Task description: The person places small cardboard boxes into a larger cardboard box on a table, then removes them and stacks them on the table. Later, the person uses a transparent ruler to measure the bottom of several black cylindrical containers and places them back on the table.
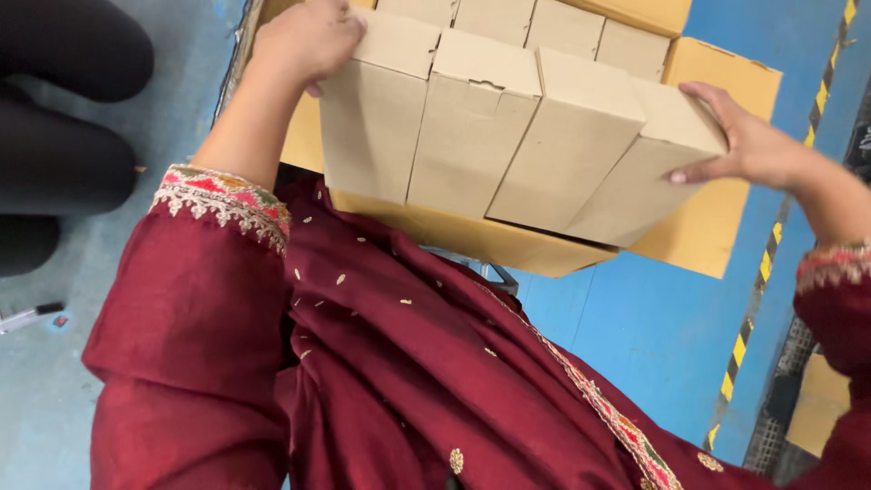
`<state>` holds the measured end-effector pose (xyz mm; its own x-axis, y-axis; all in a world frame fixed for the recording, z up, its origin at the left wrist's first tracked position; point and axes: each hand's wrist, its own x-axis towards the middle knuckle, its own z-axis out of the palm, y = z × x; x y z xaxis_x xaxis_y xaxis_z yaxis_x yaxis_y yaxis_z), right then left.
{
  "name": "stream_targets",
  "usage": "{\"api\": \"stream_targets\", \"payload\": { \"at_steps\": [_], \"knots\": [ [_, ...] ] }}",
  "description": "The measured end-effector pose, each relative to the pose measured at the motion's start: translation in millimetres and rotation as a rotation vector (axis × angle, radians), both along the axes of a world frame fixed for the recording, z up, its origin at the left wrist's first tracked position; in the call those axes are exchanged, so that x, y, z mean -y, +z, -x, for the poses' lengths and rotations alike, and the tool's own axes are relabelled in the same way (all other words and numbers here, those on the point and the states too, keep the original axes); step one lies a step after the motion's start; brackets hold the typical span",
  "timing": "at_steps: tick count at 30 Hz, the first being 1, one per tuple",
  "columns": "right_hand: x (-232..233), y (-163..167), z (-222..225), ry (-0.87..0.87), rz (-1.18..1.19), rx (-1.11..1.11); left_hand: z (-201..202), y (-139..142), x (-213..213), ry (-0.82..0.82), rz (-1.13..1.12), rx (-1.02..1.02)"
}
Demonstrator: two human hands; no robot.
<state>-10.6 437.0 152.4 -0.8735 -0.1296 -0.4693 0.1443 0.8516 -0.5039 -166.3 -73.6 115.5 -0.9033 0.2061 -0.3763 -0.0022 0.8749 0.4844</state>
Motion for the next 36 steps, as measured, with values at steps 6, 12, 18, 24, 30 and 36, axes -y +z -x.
{"api": "stream_targets", "payload": {
  "at_steps": [6,12,18,24,30,36],
  "knots": [
    [17,-13,-48,0.052,-0.117,-0.207,-33,6,12,-0.074,0.076,-0.4],
    [26,-15,-70,0.025,-0.174,-0.249,-61,9,14,-0.042,0.034,-0.424],
    [38,0,-54,0.169,-0.354,-0.154,-60,21,7,-0.056,0.037,-0.349],
    [75,9,-34,0.368,-0.24,-0.362,-63,33,7,-0.123,0.018,-0.245],
    [105,9,-13,0.404,-0.106,-0.421,-59,38,19,-0.415,-0.11,-0.303],
    [111,10,-16,0.409,-0.075,-0.458,-53,60,1,-0.526,0.144,-0.172]
  ]
}}
